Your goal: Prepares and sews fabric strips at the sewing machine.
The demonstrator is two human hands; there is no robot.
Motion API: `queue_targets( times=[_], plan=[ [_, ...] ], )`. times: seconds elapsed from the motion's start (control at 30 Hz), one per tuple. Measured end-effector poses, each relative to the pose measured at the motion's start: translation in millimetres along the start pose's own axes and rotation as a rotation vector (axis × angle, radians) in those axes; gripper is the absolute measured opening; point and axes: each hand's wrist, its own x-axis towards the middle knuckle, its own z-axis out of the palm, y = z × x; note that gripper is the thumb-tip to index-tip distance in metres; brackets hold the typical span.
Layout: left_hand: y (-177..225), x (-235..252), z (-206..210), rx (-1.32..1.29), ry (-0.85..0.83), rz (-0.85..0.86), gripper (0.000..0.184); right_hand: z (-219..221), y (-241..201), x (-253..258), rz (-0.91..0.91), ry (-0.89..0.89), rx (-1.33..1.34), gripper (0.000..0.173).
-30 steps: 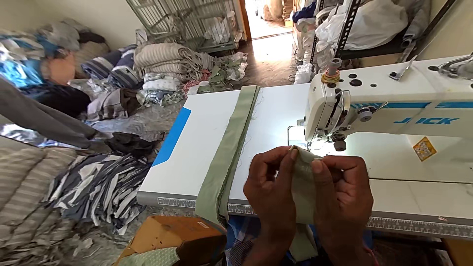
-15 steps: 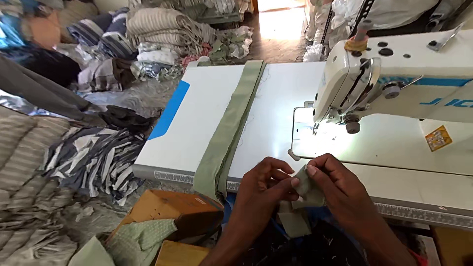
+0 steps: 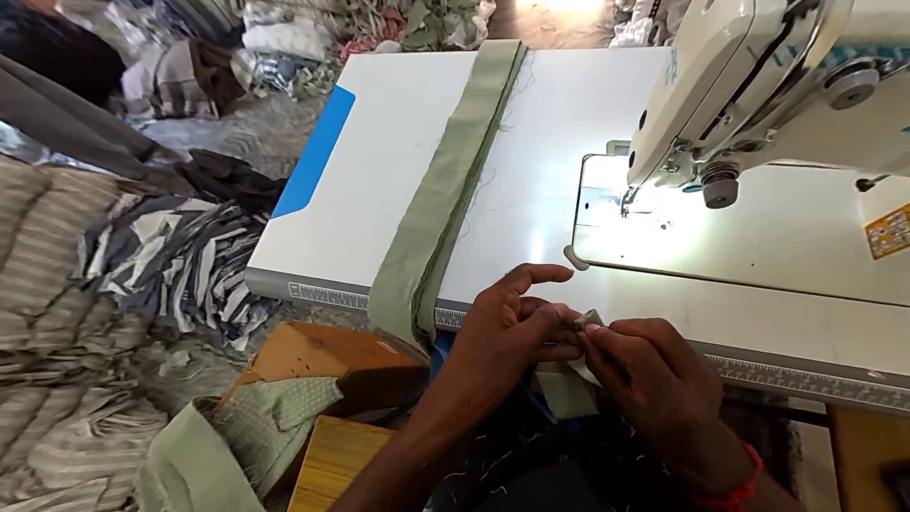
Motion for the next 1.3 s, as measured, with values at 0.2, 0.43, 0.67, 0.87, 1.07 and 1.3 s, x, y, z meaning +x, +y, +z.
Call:
queue_targets(
  times=[0.2,0.43,0.67,0.87,1.07,1.3],
  plan=[
    [-3,10,4,0.008,0.039,0.037,0.042,-2,7,8,-0.006,-0.042,-0.002,0.018],
    [-40,125,42,0.463,0.206,0.332,0.026,-20,83,29,0.151,-0.459,-0.212,0.034],
    [-64,154,55,1.174,0.215,0.659,0.023,-18,156,34,0.058,-0.483,-0.337,0.037],
    [-73,149,48,1.299,0.206,0.727,0.038,-9,158,39,0.046,-0.520,-0.449,0.039],
    [-72,152,48,1.332,0.202,0.727,0.037,-1,150,42,0.046,-0.518,-0.571,0.038],
    [-73,154,49,1.316,0.222,0.725,0.038,-90,135,6,0.431,-0.264,-0.422,0.040]
  ],
)
